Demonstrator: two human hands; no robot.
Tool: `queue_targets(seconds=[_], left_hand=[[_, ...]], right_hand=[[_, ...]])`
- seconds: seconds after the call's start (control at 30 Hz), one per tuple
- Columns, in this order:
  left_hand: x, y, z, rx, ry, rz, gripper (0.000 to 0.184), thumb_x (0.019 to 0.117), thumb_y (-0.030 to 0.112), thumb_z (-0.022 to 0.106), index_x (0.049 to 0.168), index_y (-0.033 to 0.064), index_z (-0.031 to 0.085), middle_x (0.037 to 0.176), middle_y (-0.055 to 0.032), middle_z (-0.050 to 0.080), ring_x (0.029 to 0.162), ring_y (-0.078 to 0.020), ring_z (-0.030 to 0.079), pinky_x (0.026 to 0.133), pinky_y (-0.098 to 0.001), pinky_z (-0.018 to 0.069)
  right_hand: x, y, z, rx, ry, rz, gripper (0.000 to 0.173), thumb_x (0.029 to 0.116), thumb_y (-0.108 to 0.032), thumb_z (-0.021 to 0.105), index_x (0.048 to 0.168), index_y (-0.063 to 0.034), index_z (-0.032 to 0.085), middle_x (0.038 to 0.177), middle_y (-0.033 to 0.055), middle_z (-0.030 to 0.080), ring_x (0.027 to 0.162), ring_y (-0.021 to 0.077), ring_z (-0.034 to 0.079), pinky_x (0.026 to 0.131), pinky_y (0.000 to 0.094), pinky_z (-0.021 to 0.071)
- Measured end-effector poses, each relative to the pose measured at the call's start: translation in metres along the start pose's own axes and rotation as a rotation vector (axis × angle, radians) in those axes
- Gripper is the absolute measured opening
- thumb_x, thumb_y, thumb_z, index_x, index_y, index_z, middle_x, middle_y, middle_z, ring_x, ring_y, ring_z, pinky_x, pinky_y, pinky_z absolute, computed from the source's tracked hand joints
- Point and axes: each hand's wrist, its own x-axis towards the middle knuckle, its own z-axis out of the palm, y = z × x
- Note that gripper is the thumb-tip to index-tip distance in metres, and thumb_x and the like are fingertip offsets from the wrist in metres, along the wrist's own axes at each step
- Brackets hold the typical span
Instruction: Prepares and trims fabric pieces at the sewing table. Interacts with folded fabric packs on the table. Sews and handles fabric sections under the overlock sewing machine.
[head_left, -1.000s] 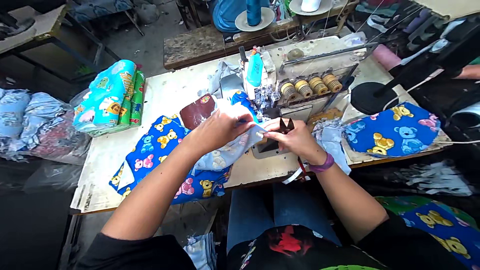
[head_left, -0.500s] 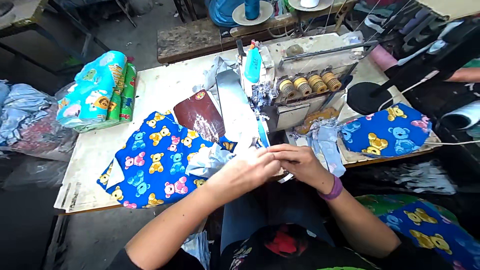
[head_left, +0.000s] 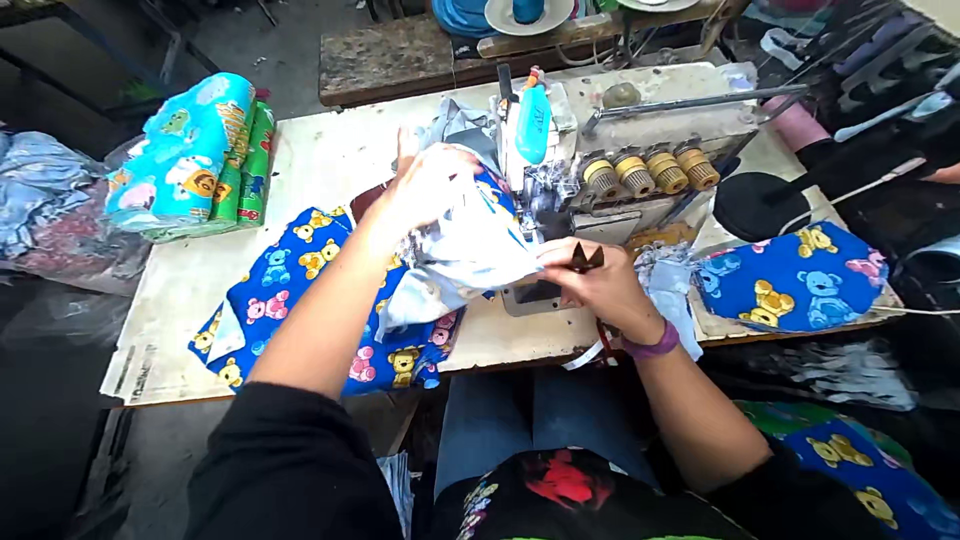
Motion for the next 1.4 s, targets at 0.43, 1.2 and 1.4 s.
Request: queue_targets(seconds=[0.43,1.2,1.4], left_hand=[[0.003,-0.011,-0.035,0.097,-0.141,0.306,0.02,0.0954,0.021,0.068,0.103,0.0081,0.08,0.119,-0.0124,0.072,0.125,-0.0362,0.058,0.116,-0.0659,0.0215],[-0.049,0.071,-0.11,-0.342,-0.303,0.071,0.004,0.0882,0.01,0.069,0.086,0.0101,0.072,0.085,0.0057,0.068,0.064,0.0031,0.063,0.049,-0.0154,0.0524],[-0.051,0.069,-0.109,-0.365,-0.302,0.094,0.005,0.086,0.009,0.068,0.084,0.0107,0.072,0.082,0.0087,0.068,0.068,0.0047,0.065,0.053,-0.0149,0.0546]], right_hand=[[-0.001,0.004,0.006,0.068,0.062,-0.012,0.007,0.0898,-0.003,0.072,0.096,-0.0017,0.075,0.106,0.0027,0.074,0.056,-0.0054,0.055,0.048,0.0123,0.0475],[0.039,-0.06,0.007,-0.39,-0.057,-0.414,0.025,0.1012,-0.007,0.061,0.124,-0.0031,0.071,0.111,0.0099,0.075,0.083,0.0095,0.07,0.073,0.0221,0.0568],[0.052,-0.068,0.012,-0.426,-0.126,-0.5,0.031,0.0968,-0.006,0.065,0.127,-0.0043,0.07,0.095,0.0078,0.075,0.072,0.0113,0.068,0.065,0.0251,0.056]])
